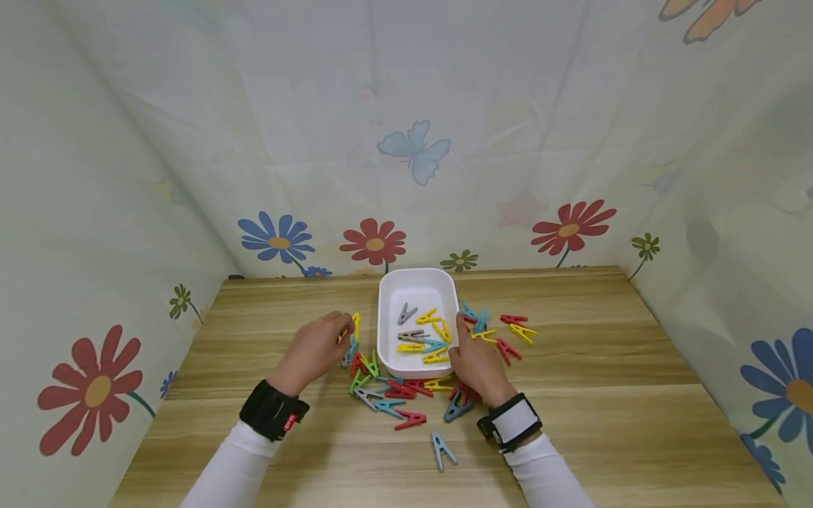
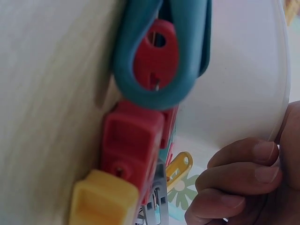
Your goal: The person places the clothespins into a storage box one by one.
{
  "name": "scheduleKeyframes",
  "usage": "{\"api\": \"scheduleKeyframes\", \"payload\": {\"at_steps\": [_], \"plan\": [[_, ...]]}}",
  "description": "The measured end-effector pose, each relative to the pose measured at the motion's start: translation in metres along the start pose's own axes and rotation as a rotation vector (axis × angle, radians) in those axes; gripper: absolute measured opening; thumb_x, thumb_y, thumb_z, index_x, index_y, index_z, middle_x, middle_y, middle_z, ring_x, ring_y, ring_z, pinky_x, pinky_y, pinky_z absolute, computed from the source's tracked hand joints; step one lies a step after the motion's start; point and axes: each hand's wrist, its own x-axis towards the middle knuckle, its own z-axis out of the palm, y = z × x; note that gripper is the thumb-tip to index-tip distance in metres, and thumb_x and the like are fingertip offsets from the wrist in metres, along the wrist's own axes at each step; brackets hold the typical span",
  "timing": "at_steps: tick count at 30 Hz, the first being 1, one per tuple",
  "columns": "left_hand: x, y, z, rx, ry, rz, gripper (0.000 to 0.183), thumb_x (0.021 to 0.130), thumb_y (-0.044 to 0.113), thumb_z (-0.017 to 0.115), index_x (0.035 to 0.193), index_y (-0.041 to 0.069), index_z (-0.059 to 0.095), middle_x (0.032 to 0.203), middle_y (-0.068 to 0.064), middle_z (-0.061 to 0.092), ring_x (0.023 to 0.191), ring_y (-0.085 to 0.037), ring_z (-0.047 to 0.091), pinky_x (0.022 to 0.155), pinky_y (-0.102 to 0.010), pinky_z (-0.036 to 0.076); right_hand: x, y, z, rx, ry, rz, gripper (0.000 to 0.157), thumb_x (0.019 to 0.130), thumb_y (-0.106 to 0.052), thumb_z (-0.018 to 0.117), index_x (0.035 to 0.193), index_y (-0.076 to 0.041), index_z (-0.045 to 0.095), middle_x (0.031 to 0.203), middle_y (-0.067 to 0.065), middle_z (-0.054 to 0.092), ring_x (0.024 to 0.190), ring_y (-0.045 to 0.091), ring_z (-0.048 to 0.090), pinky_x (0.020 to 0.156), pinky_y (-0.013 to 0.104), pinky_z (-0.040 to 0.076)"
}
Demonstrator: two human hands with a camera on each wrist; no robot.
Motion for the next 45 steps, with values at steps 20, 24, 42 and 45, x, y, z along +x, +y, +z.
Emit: {"api": "scheduleKeyframes", "payload": {"at_steps": [20,24,42,45], "plan": [[0.086,0.053,0.017,-0.166,0.065,-0.035,0.011,0.084,0.018,0.063,0.095,0.017,0.059,0.079,0.006,0.052,0.069,-0.012,0.046,0.060,-0.026,0.044,-0.001,0.000,-0.001,0.007,0.036,-0.006,0.062,0.089,-0.020,0.049,0.145,-0.006,0.023,0.048,0.002,0.042,0.038,0.019,0.039,0.038,0.034,0.030],[0.088,0.057,0.022,-0.180,0.002,-0.033,0.025,0.085,0.026,0.065,0.108,0.017,0.061,0.097,0.002,0.060,0.088,-0.015,0.054,0.075,-0.032,0.048,-0.001,0.000,0.001,0.009,0.027,-0.006,0.062,0.089,-0.020,0.049,0.145,-0.007,0.023,0.048,0.001,0.042,0.038,0.018,0.040,0.038,0.033,0.030],[0.049,0.045,0.007,-0.092,0.023,0.010,0.061,0.084,0.035,0.065,0.138,0.016,0.042,0.141,-0.008,0.040,0.128,-0.024,0.033,0.101,-0.050,0.029,0.001,0.000,0.001,-0.001,0.001,0.000,0.063,0.090,-0.021,0.048,0.146,-0.008,0.021,0.048,0.001,0.044,0.038,0.018,0.040,0.038,0.032,0.030],[0.037,0.041,0.003,-0.068,0.044,0.027,0.061,0.084,0.036,0.064,0.137,0.016,0.042,0.140,-0.008,0.040,0.127,-0.025,0.033,0.100,-0.050,0.030,0.001,0.000,0.001,0.004,0.001,0.002,0.063,0.090,-0.022,0.048,0.146,-0.008,0.021,0.049,0.002,0.044,0.039,0.018,0.041,0.039,0.033,0.032]]}}
